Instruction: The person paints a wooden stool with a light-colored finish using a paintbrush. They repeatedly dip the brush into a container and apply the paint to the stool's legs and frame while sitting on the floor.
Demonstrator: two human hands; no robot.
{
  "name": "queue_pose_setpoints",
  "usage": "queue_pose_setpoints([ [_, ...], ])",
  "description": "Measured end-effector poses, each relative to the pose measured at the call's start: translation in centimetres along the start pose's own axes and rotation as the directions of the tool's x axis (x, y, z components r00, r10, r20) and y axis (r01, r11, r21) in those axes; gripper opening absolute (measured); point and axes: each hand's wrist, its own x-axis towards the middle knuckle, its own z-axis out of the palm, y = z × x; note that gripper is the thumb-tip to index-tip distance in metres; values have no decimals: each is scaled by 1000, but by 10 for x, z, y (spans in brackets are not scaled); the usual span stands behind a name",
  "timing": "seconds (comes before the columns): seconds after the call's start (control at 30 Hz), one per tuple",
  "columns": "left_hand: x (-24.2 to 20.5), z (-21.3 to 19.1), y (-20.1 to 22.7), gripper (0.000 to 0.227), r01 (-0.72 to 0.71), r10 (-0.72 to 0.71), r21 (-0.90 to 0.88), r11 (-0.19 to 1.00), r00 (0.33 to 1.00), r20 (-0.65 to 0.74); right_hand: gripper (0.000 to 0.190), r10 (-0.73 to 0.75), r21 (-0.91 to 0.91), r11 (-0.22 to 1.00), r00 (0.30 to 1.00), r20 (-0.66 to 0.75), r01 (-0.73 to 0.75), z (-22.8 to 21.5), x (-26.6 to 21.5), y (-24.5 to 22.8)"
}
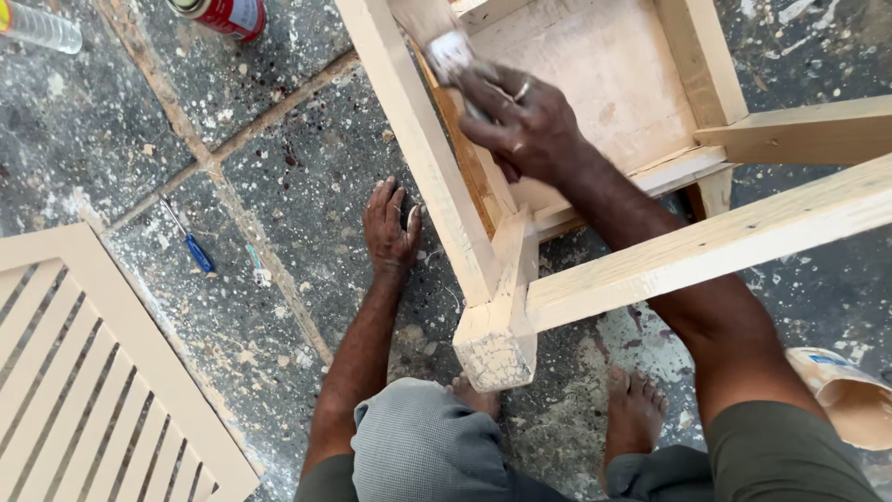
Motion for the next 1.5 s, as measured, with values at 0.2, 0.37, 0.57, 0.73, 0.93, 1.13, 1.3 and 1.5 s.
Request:
queue_pose_setpoints([
  [0.2,3,-8,3,42,1,-3,-77,997,1000,-25,9,71,181,978,977,199,-108,-32,-15,-1],
  [0.37,3,-4,3,43,-32,30,-42,999,998,-47,12,-5,164,986,976,219,-31,-31,35,21],
  [0.57,-4,2,-3,45,17,-16,-37,999,1000,12,3,-40,160,984,973,-229,78,-39,30,26],
  [0.73,-3,4,-2,44,26,-25,-11,1000,1000,18,10,-48,24,999,998,-33,48,-11,3,10],
  [0.93,-5,4,-3,43,21,-21,-24,999,1000,12,9,-11,89,996,975,222,-9,-32,-5,2],
  [1.13,1,2,1,42,-7,5,-32,999,999,-38,15,-76,124,990,996,54,68,-48,52,24],
  [1.3,1,-4,4,41,-16,12,-74,997,998,-54,4,-75,163,980,970,-233,115,-58,50,26],
  [1.5,4,-9,12,50,-26,23,-64,998,999,-45,10,-98,61,993,995,-34,100,-36,30,19],
])
